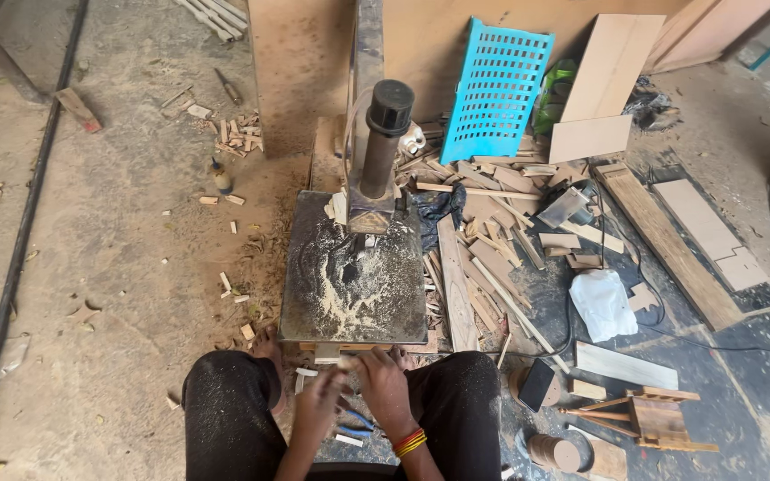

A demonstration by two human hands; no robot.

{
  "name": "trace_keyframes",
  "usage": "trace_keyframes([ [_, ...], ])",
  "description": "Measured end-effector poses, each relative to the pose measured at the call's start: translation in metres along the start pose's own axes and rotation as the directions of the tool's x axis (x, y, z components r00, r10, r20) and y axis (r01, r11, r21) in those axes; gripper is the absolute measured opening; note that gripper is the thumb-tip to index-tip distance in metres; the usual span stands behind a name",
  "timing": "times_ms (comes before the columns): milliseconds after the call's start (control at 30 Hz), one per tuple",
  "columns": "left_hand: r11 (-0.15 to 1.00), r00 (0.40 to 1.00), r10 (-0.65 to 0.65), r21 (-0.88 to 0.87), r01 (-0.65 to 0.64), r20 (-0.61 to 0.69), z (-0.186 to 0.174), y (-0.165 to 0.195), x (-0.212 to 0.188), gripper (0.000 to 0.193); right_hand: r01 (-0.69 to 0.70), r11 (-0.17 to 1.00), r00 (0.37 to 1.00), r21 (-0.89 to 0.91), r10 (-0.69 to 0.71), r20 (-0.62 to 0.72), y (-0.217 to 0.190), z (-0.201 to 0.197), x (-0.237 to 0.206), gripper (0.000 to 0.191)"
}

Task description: The person sits on the floor and uses a vertical spindle sander to shape small wooden pieces. They hold each piece with both hands and rotate it against the spinning spindle, then inspect the edges before continuing.

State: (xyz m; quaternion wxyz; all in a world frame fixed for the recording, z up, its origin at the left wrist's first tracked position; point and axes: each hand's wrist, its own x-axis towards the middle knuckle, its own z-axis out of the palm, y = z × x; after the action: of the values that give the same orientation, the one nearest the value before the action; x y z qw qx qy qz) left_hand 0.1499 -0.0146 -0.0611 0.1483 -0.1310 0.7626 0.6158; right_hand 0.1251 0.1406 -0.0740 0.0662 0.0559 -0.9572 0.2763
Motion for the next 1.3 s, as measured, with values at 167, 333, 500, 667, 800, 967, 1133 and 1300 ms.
trace_keyframes([
  [167,0.942,0.992,0.112,-0.310,-0.127,-0.063,-0.016,0.007,0.014,0.036,0.192,0.975,0.978,0.115,-0.180,-0.109,-0.040,-0.025,-0.006,0.017],
  [333,0.914,0.990,0.088,-0.385,-0.125,-0.111,-0.017,0.009,0.008,0.034,0.091,0.981,0.995,0.172,-0.084,-0.049,-0.064,-0.053,-0.005,0.023],
  [500,0.991,0.991,-0.017,-0.135,0.000,-0.129,-0.012,0.002,0.010,0.036,-0.002,0.981,1.000,0.193,0.001,0.006,-0.065,-0.057,-0.004,0.025],
  [667,0.913,0.949,0.252,-0.277,-0.299,-0.191,-0.011,-0.002,0.006,0.031,0.153,0.986,0.975,0.072,-0.139,-0.172,-0.052,-0.055,0.000,0.019],
  [800,0.870,0.887,0.384,-0.220,-0.441,-0.258,-0.014,-0.001,-0.002,0.027,0.347,0.936,0.908,0.068,-0.316,-0.275,-0.044,-0.056,-0.004,0.028],
  [967,0.836,0.918,0.334,-0.383,-0.393,-0.213,-0.020,0.006,-0.004,0.037,0.213,0.954,0.954,0.212,-0.157,-0.254,-0.055,-0.061,-0.007,0.028],
  [1133,0.795,0.905,0.377,-0.434,-0.425,-0.197,-0.019,0.004,0.001,0.038,0.192,0.956,0.959,0.220,-0.136,-0.249,-0.072,-0.073,0.002,0.026],
  [1300,0.760,0.914,0.363,-0.510,-0.403,-0.182,-0.016,-0.006,0.004,0.031,0.209,0.939,0.956,0.272,-0.137,-0.259,-0.076,-0.074,0.001,0.025],
])
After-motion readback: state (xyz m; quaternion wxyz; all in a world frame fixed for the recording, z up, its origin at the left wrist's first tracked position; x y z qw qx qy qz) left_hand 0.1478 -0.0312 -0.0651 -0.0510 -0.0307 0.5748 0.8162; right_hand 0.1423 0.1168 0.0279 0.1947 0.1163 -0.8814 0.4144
